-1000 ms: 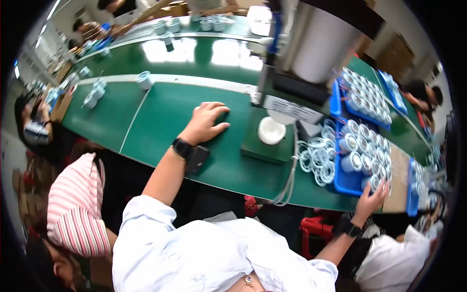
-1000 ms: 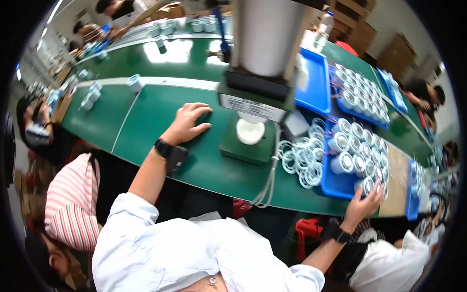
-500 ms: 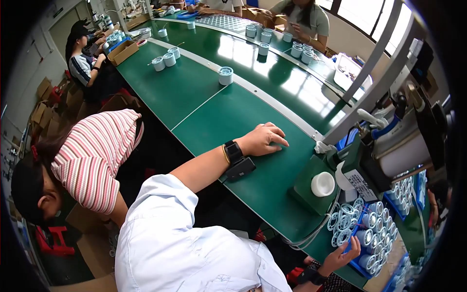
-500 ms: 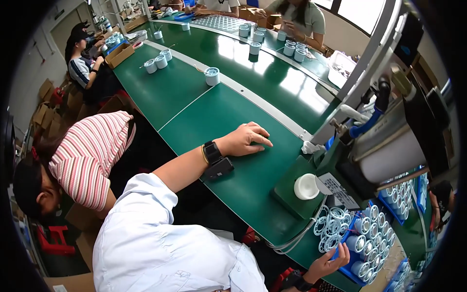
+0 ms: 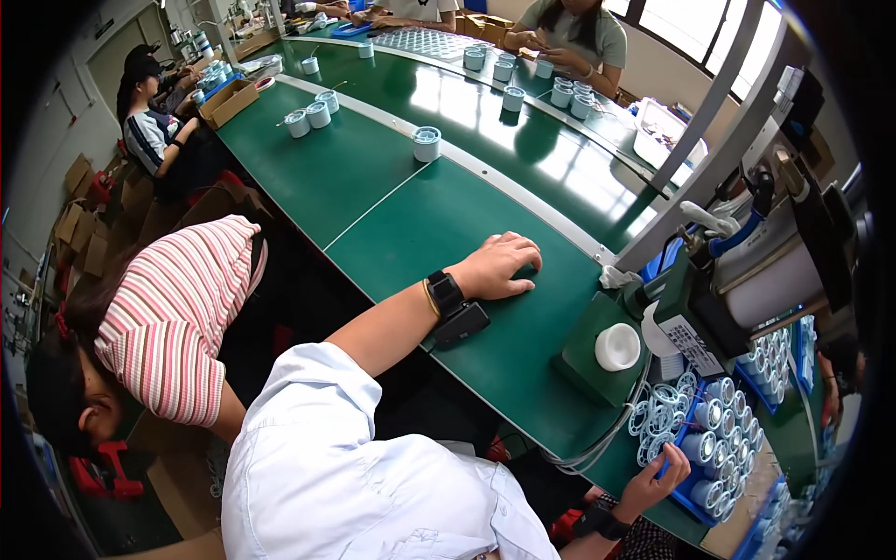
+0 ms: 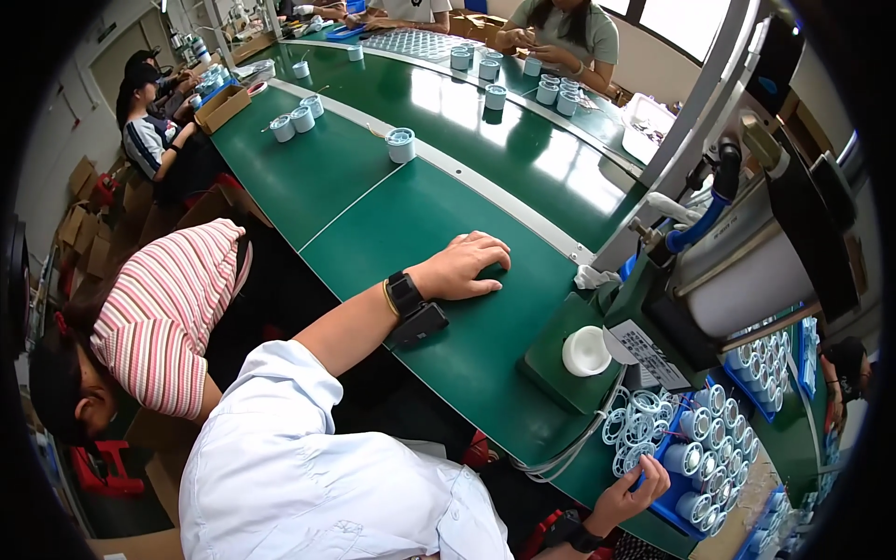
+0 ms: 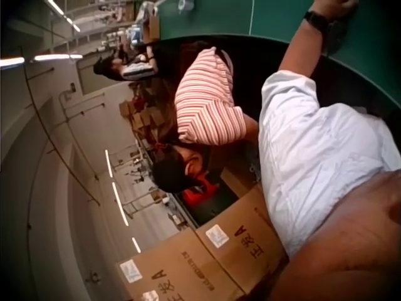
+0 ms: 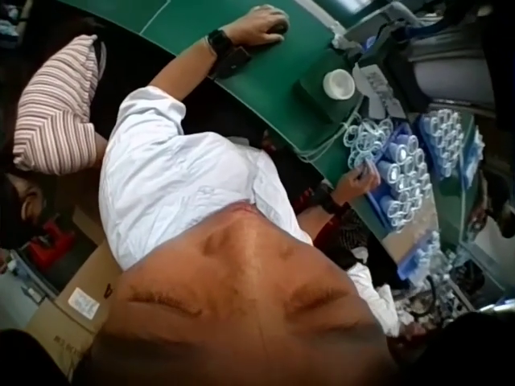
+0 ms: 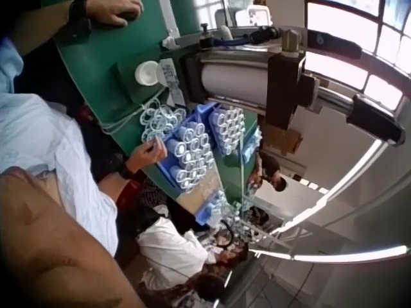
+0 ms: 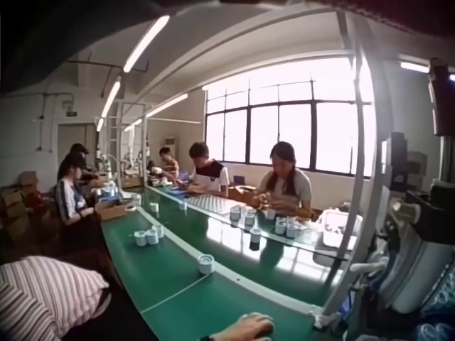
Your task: The person picks up a motor and a plastic ring by hand, fits the ring onto the motor, and places the assembly into a press. After pressing the components together, the person removes the motor assembly, places it onto a blue tray, and repeats the process.
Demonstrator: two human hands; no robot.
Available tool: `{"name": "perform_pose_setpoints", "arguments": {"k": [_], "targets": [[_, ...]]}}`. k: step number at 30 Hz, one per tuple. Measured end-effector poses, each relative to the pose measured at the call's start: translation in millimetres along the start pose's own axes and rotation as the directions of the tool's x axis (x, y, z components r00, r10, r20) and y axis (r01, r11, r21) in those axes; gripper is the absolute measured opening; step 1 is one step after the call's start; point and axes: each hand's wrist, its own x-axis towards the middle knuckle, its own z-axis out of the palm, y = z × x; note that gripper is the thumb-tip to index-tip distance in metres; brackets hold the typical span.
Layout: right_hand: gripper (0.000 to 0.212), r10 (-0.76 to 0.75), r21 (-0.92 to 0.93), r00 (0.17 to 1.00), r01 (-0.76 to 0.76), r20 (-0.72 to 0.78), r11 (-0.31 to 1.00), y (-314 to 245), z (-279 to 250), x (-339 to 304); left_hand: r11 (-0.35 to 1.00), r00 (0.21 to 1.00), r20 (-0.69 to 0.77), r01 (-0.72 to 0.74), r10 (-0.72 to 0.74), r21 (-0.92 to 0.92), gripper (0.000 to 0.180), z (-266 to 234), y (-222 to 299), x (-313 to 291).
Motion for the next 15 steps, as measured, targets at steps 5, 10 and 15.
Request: {"name": "perform_pose_setpoints", "arguments": {"k": [5,10,15], "targets": [[0.010,0.008,0.020,0.999,-0.009,0.033,1.000,-9.2,0.0,3.9,1.000,1.000,0.008,-0.008,0.008,0.017,0.030,-2.1,2.4,0.1],[0.010,0.015,0.037,0.997,-0.017,0.078,0.999,-13.5,-0.2,6.4,1.000,1.000,0.018,-0.003,0.003,0.023,0.031,-5.7,3.9,-1.1],[0.010,0.024,0.053,0.998,-0.028,0.066,0.998,-12.2,-0.1,5.6,1.000,1.000,0.006,-0.012,0.012,0.022,0.037,-4.8,4.3,0.3]]}}
